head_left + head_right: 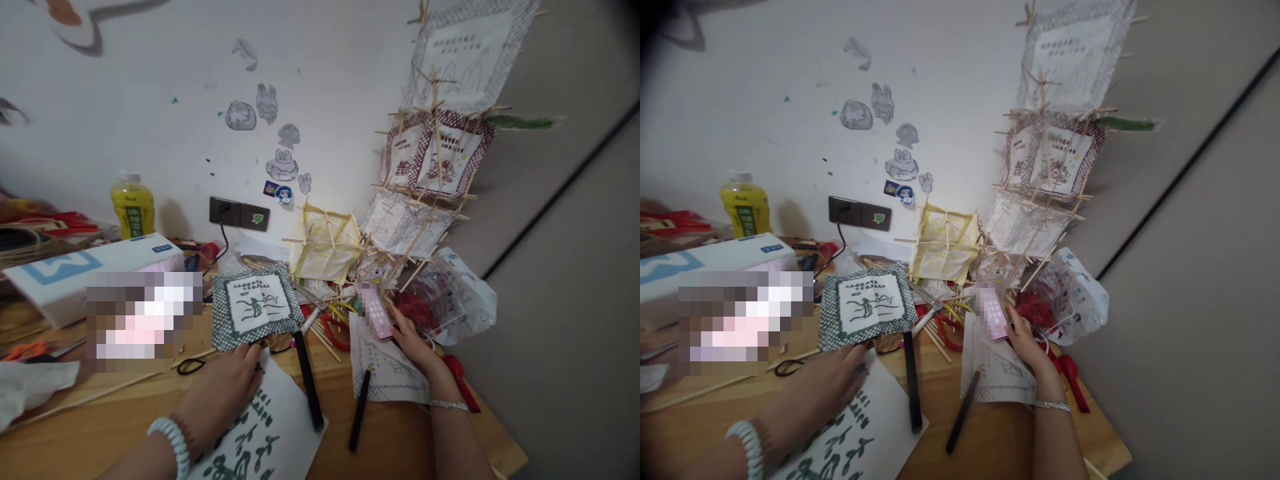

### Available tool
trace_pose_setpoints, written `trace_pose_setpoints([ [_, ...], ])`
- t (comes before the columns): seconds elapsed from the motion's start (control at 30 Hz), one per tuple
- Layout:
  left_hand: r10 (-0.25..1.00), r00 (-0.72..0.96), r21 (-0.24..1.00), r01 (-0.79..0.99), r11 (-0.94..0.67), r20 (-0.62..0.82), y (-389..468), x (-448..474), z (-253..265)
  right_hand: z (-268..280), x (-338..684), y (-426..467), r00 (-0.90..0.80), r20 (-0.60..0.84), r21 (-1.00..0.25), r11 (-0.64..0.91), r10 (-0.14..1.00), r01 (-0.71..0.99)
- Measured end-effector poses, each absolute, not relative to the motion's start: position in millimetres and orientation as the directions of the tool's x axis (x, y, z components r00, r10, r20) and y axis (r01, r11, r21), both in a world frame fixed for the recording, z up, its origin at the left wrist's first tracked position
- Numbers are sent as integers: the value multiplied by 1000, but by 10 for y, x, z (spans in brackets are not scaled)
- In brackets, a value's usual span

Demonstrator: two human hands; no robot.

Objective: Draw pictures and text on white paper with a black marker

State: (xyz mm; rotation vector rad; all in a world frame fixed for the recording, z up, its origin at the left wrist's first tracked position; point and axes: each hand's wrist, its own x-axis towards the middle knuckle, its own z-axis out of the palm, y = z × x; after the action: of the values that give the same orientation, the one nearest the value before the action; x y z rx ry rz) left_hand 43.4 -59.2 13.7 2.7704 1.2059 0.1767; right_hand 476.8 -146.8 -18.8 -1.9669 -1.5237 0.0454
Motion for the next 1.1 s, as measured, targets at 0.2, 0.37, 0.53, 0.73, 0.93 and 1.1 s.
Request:
trace_pose_setpoints([
  [0.2,724,686,149,710,-688,77,-570,426,102,-21,4555,-1389,231,544,-431,33,807,902],
  [0.37,726,683,145,712,-687,83,-568,431,97,56,4335,-1348,133,564,-378,111,815,919],
  [0.53,716,693,145,703,-696,79,-578,433,128,40,4289,-1357,113,550,-351,106,827,930],
  [0.73,715,696,142,703,-697,69,-588,424,138,0,4351,-1346,184,594,-339,36,783,940],
  [0.93,723,688,138,712,-689,61,-594,436,153,-44,4393,-1325,222,608,-332,-10,762,943],
  [1.1,724,687,135,714,-687,52,-588,432,153,-38,4394,-1323,220,605,-326,-14,766,945],
])
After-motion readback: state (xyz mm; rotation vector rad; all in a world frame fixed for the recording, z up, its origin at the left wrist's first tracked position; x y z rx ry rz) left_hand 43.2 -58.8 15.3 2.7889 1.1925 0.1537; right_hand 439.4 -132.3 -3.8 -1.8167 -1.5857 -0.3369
